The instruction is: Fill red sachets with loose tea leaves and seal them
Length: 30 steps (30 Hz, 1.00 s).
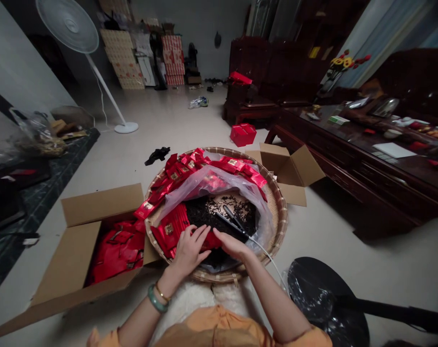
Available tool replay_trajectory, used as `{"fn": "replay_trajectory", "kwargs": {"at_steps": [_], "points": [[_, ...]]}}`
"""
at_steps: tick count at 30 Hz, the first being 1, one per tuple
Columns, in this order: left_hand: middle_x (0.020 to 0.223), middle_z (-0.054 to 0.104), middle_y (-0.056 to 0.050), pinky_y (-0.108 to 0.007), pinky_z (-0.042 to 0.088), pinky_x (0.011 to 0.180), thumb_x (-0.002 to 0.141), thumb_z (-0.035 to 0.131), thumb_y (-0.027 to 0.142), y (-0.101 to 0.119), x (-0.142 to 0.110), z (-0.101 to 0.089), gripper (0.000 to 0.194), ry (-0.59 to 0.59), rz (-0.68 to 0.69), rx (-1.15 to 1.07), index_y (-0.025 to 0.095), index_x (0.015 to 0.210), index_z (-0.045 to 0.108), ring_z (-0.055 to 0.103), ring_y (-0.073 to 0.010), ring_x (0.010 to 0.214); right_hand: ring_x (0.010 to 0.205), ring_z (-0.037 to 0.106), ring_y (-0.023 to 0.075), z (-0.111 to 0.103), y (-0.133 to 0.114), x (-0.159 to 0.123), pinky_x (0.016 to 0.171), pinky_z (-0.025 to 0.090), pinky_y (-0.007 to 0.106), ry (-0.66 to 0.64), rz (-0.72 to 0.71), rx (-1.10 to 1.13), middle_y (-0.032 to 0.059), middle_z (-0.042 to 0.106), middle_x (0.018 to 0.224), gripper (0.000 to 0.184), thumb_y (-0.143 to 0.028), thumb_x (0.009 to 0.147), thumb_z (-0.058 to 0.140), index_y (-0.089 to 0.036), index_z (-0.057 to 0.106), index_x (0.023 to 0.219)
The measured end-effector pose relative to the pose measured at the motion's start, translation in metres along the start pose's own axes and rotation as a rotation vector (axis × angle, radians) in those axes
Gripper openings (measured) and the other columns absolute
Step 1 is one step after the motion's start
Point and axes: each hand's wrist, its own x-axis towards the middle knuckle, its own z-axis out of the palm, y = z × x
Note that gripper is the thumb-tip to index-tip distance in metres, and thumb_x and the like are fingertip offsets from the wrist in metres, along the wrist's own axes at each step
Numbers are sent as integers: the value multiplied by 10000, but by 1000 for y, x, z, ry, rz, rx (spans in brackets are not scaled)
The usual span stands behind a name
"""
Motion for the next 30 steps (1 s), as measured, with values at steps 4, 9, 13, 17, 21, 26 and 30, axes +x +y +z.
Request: {"fn": "replay_trajectory", "kwargs": {"at_steps": [4, 9, 13, 17, 21, 26, 30], "points": [[1204, 589, -111, -433, 414, 834, 719, 645, 186, 1, 0, 8, 581, 27, -24, 76, 187, 1275, 475, 477, -289, 1044, 801, 587, 163, 9, -11, 9, 889, 402, 354, -72, 31, 189, 57, 681, 838, 635, -660, 824, 361, -120, 679, 933], [1178, 593, -102, -418, 440, 841, 699, 640, 180, -5, 0, 12, 544, 89, -67, 62, 196, 1227, 509, 495, -277, 1023, 890, 607, 191, 8, -21, 11, 935, 390, 384, -69, 53, 246, 90, 685, 893, 651, -672, 807, 383, -104, 671, 938], [1095, 591, -98, -394, 452, 861, 690, 644, 184, -9, 2, 9, 503, 160, -117, 72, 193, 1182, 541, 504, -262, 998, 933, 624, 217, -7, -35, 6, 944, 394, 401, -60, 55, 263, 125, 695, 899, 669, -688, 797, 382, -104, 669, 949], [1005, 590, -81, -366, 472, 804, 689, 640, 221, -18, 7, 5, 446, 236, -207, 100, 211, 1131, 580, 531, -247, 922, 912, 645, 236, -30, -36, 8, 882, 441, 418, 120, 20, 230, 149, 695, 902, 716, -699, 821, 259, -119, 658, 953], [956, 581, -74, -354, 468, 788, 711, 637, 293, -27, 11, 4, 401, 330, -298, 91, 192, 1097, 600, 543, -234, 885, 1071, 569, 274, -29, -4, 17, 946, 389, 450, 383, 5, -306, 169, 633, 1100, 636, -667, 785, 394, -132, 633, 1034], [944, 564, -79, -362, 463, 805, 716, 644, 358, -35, 12, 7, 434, 401, -325, 66, 163, 1100, 591, 553, -229, 893, 1364, 155, 358, 5, 30, 34, 1044, 180, 539, 375, 84, -960, 215, 169, 1486, 914, -600, 720, 570, -133, 223, 1426], [942, 556, -76, -361, 469, 795, 716, 647, 371, -38, 11, 8, 457, 421, -332, 52, 170, 1120, 578, 561, -228, 891, 1327, 207, 380, 24, 26, 50, 1005, 200, 548, 384, 37, -1218, 218, 200, 1472, 866, -601, 740, 557, -169, 240, 1421]]}}
